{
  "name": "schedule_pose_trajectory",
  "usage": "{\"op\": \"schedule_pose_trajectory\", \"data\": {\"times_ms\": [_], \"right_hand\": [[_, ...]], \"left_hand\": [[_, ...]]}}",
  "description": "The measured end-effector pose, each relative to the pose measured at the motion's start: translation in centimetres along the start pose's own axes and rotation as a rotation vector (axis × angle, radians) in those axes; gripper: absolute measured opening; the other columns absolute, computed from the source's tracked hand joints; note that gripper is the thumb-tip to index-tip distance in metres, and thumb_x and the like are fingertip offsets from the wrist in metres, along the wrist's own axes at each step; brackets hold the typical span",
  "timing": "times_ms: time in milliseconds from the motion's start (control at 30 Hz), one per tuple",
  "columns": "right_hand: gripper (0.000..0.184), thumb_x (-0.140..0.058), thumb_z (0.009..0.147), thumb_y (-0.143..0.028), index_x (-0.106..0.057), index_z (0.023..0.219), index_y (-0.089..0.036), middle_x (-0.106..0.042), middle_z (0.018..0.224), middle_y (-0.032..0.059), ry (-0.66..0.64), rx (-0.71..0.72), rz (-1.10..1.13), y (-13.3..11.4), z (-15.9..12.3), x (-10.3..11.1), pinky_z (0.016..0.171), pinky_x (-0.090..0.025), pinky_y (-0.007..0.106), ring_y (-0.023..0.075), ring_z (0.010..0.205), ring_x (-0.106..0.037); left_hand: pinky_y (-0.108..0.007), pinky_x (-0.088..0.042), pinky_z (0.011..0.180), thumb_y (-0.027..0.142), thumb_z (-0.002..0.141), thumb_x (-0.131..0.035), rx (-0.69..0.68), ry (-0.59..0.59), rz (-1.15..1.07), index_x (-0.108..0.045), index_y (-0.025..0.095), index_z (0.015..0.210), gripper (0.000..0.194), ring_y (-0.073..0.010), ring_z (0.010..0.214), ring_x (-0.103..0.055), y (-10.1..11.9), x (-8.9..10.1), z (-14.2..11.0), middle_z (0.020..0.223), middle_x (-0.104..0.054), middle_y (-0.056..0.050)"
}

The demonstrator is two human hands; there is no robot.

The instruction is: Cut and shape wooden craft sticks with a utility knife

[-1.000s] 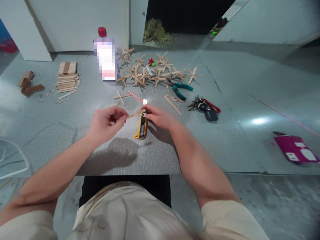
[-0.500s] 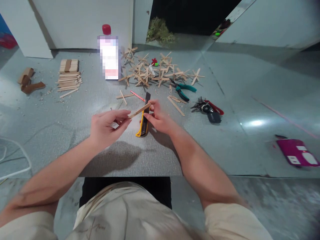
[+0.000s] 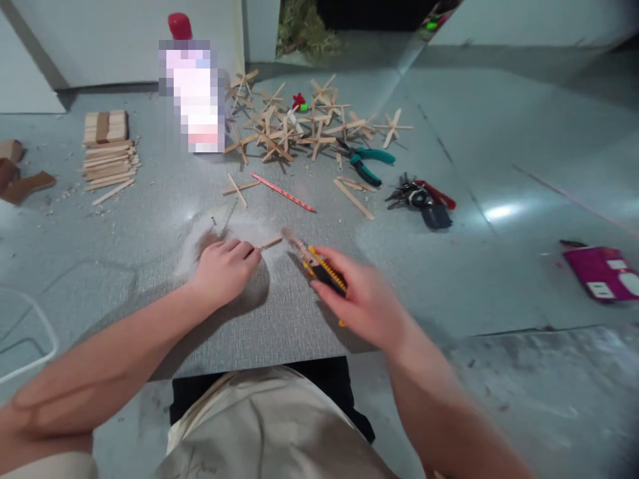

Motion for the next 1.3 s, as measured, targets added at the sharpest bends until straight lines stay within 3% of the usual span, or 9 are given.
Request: {"op": "schedule_pose_trajectory", "data": {"times_ms": [100,300,600,1000,1300], "right_hand": [[0.048,-0.055,0.099,-0.018,-0.055,0.146,-0.023,-0.076,0.131,0.0139,0.042,0.006,-0.148,-1.8,-1.7,-1.8,0.093,-0.065,0.046,0.0302,0.113,-0.078],[0.051,-0.051,0.102,-0.015,-0.050,0.152,-0.023,-0.080,0.118,0.0126,0.072,0.034,-0.273,-3.0,-1.6,-4.1,0.075,-0.067,0.038,0.0269,0.094,-0.081],[0.056,-0.051,0.100,-0.011,-0.048,0.154,-0.025,-0.078,0.110,0.0115,0.164,0.034,-0.291,-4.0,-1.8,-4.3,0.067,-0.067,0.036,0.0245,0.085,-0.079],[0.045,-0.045,0.101,-0.013,-0.055,0.145,-0.012,-0.077,0.112,0.0141,0.047,-0.034,-0.385,-4.0,-1.8,-5.5,0.064,-0.065,0.032,0.0208,0.078,-0.076],[0.047,-0.049,0.102,-0.013,-0.050,0.150,-0.015,-0.077,0.111,0.0129,0.072,-0.010,-0.371,-3.8,-2.0,-5.3,0.070,-0.067,0.033,0.0217,0.085,-0.077]], "left_hand": [[-0.036,-0.042,0.054,0.012,0.098,-0.057,0.023,0.001,-0.013,-0.073,0.019,0.088,0.020,-0.0202,0.069,-0.068,-0.3,-0.2,0.1,0.084,-0.077,-0.005],[-0.034,-0.041,0.056,0.017,0.100,-0.058,0.092,-0.020,-0.172,-0.073,0.021,0.085,0.022,-0.0185,0.071,-0.068,-1.3,-0.2,0.3,0.081,-0.075,-0.002],[-0.036,-0.048,0.059,0.016,0.101,-0.057,0.069,-0.044,-0.220,-0.074,0.020,0.087,0.022,-0.0205,0.070,-0.066,-1.1,-0.3,0.3,0.081,-0.074,-0.003],[-0.035,-0.047,0.057,0.014,0.105,-0.048,0.021,-0.004,-0.296,-0.073,0.014,0.093,0.027,-0.0203,0.065,-0.060,-0.7,0.4,0.3,0.077,-0.067,-0.003],[-0.034,-0.047,0.057,0.012,0.104,-0.049,0.010,0.019,-0.310,-0.072,0.013,0.094,0.026,-0.0200,0.065,-0.059,-0.6,0.4,0.5,0.078,-0.067,-0.003]]}}
Point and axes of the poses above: each hand's wrist, its own z-axis towards the middle knuckle, its own x-axis out of the back of the hand, y = z × x, the point moved 8 cm from there along z, towards the middle knuckle
